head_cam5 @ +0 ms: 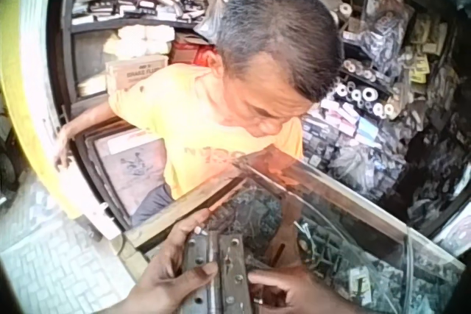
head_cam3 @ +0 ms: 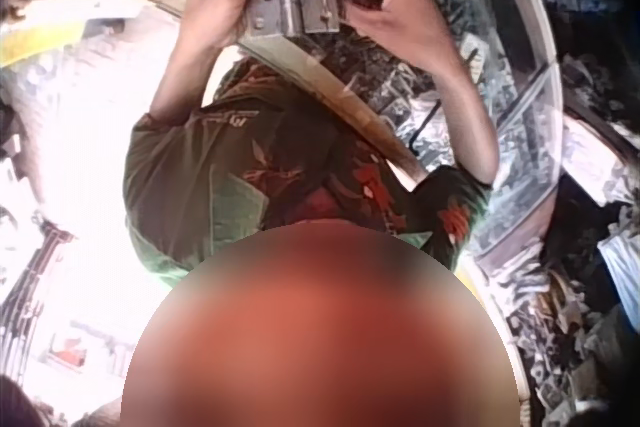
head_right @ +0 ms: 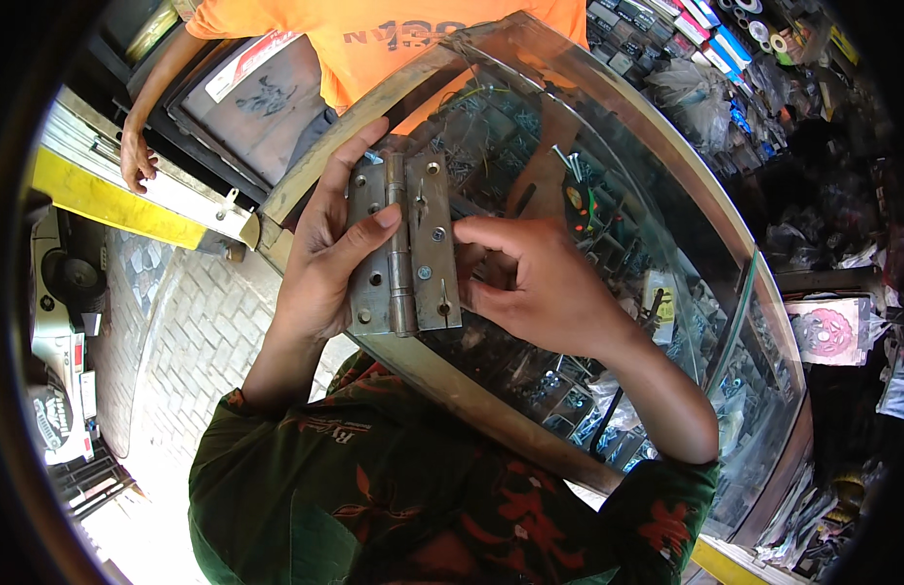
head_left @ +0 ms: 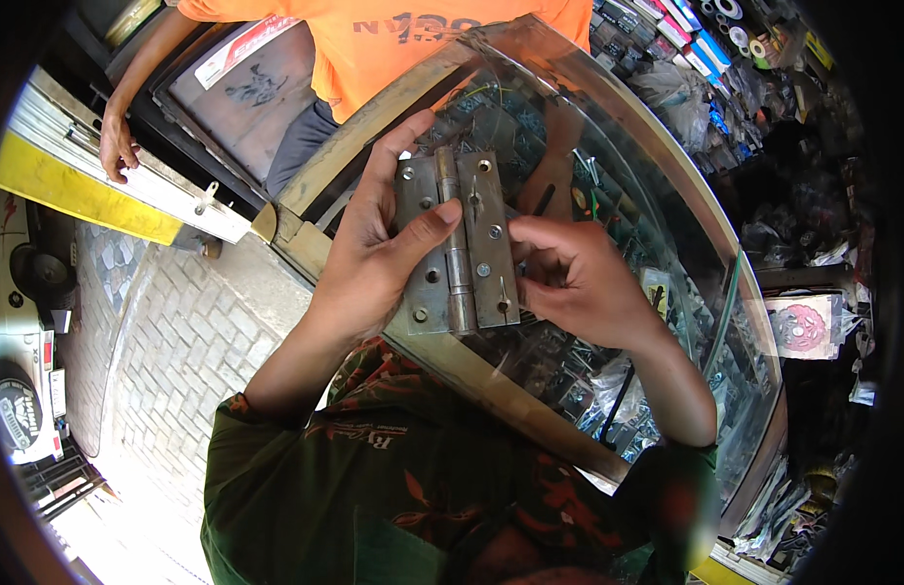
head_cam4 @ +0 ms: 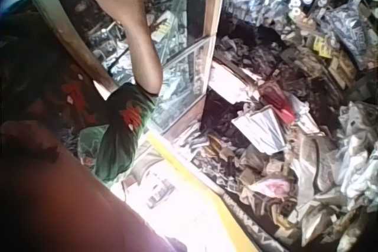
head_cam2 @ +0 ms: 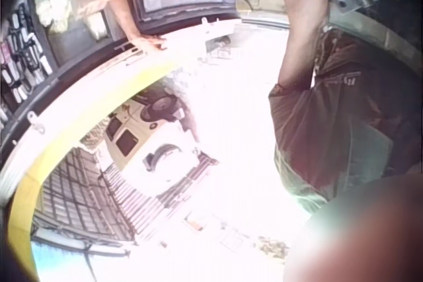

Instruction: The person holds a metal door hinge and repeatedly inserts and removes screws from its mounting holes. They also pick up a long metal rod and test-fit it into the hinge barrel. The person continues to handle the hinge and screws without completing the assembly.

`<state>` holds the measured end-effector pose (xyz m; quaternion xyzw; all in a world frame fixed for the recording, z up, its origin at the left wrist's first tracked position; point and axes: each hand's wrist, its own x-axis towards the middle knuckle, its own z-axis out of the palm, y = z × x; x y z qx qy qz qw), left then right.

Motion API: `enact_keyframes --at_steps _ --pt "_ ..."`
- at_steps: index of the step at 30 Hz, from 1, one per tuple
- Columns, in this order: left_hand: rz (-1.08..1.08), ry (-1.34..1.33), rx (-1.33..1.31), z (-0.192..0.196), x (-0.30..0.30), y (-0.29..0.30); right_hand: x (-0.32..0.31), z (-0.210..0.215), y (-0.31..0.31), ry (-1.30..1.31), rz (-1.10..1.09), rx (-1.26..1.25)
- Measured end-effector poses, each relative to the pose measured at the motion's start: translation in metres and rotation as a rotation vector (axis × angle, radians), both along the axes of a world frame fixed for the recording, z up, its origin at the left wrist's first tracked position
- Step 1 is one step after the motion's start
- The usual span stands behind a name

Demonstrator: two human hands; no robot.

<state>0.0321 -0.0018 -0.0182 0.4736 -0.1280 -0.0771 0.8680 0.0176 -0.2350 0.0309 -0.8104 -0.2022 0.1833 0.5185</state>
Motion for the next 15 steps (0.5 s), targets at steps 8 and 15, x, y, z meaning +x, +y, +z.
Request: enact_keyframes --at_steps 8,15 --pt "-0.046 0.14 -0.071 0.006 0.005 0.005 -0.003 -0.012 0.009 0.321 -0.098 0.302" --pt "-0.048 0.103 0.072 0.026 0.015 0.008 -0.011 -0.022 0.003 0.154 -0.178 0.396"
